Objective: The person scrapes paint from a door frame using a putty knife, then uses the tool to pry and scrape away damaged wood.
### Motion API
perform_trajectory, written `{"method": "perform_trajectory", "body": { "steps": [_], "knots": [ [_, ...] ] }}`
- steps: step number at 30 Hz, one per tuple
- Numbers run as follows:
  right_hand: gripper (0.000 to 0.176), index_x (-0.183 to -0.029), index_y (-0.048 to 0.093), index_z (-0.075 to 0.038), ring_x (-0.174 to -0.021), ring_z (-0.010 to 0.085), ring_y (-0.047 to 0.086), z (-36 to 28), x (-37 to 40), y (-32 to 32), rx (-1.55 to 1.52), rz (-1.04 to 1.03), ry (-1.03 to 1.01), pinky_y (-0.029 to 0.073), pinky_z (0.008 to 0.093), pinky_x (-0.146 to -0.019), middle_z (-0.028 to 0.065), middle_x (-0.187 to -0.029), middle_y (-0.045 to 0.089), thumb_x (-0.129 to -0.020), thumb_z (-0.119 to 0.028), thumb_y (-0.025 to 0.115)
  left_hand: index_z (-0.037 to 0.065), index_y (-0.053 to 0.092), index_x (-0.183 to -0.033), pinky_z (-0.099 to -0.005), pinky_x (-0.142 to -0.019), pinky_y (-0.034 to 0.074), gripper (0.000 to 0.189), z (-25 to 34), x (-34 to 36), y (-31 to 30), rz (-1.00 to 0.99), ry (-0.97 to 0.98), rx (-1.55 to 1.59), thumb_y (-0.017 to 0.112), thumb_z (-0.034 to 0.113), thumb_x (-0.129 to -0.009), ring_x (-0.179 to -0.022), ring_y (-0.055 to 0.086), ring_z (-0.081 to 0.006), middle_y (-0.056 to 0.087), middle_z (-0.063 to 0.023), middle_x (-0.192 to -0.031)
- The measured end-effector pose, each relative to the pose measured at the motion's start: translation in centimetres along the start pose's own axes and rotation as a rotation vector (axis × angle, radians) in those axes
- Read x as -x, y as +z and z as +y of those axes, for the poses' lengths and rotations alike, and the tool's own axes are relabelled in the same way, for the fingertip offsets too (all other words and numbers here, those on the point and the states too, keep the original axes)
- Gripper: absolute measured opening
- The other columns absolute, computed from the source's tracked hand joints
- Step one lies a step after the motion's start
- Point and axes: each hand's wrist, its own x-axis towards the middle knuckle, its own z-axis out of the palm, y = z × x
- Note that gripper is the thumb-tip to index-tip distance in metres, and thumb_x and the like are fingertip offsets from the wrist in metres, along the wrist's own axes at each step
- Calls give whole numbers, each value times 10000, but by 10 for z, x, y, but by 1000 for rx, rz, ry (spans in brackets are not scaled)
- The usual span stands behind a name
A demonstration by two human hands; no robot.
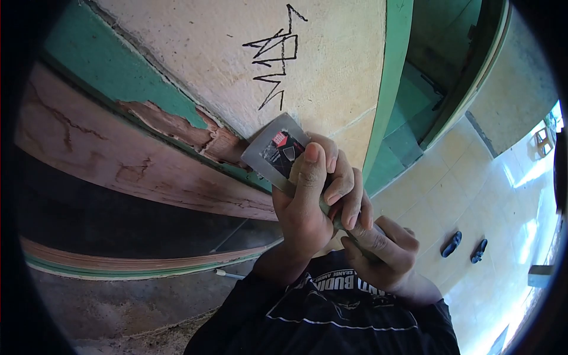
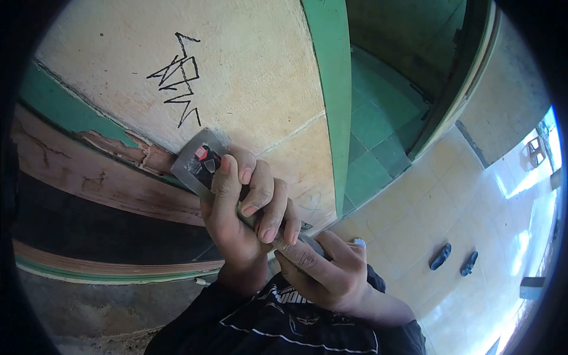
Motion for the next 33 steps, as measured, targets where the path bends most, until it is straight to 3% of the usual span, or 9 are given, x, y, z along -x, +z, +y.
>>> {"method": "perform_trajectory", "body": {
  "steps": [2,15,20,24,26,33],
  "knots": [
    [440,-1014,682,-117,-467,86,417,-1,-3,-5,68,-24,-3,249,272,-383,-15,-646,528,-588,-136,790,83,380,-848,-290,-291,420,264,2,-2,6,39,-9,13,279,271,-1004,-330,333,-93,312,14,-545],
    [396,-993,686,-100,-478,85,422,-11,-7,-15,57,-76,24,255,278,-370,-16,-710,588,-611,-134,786,84,385,-860,-302,-298,436,266,4,0,4,-1,6,5,242,254,-1007,-336,318,-93,292,19,-554],
    [413,-1020,676,-88,-469,87,427,-18,-18,-19,106,-70,-55,258,269,-357,9,-646,546,-621,-117,778,84,379,-858,-301,-292,432,273,11,-3,12,3,-25,62,238,263,-1008,-337,327,-93,290,20,-560],
    [428,-1037,673,-89,-451,84,418,-13,-11,-16,-16,-43,10,273,259,-344,18,-632,526,-623,-123,778,85,379,-858,-292,-290,430,279,6,0,9,-3,-19,90,240,274,-1009,-342,334,-91,293,25,-566],
    [425,-1017,683,-49,-405,112,459,-17,-16,-21,-36,-10,-2,322,253,-373,52,-572,473,-604,-48,785,84,385,-864,-290,-292,435,279,10,-3,14,-7,-27,104,242,275,-1009,-344,335,-88,293,28,-570],
    [426,-1022,680,-36,-397,105,437,-20,-15,-26,-8,-142,53,311,255,-367,51,-560,457,-609,-56,782,84,407,-883,-318,-333,472,291,7,1,7,-34,-44,192,225,271,-1011,-373,363,-90,309,20,-591]
  ]
}}
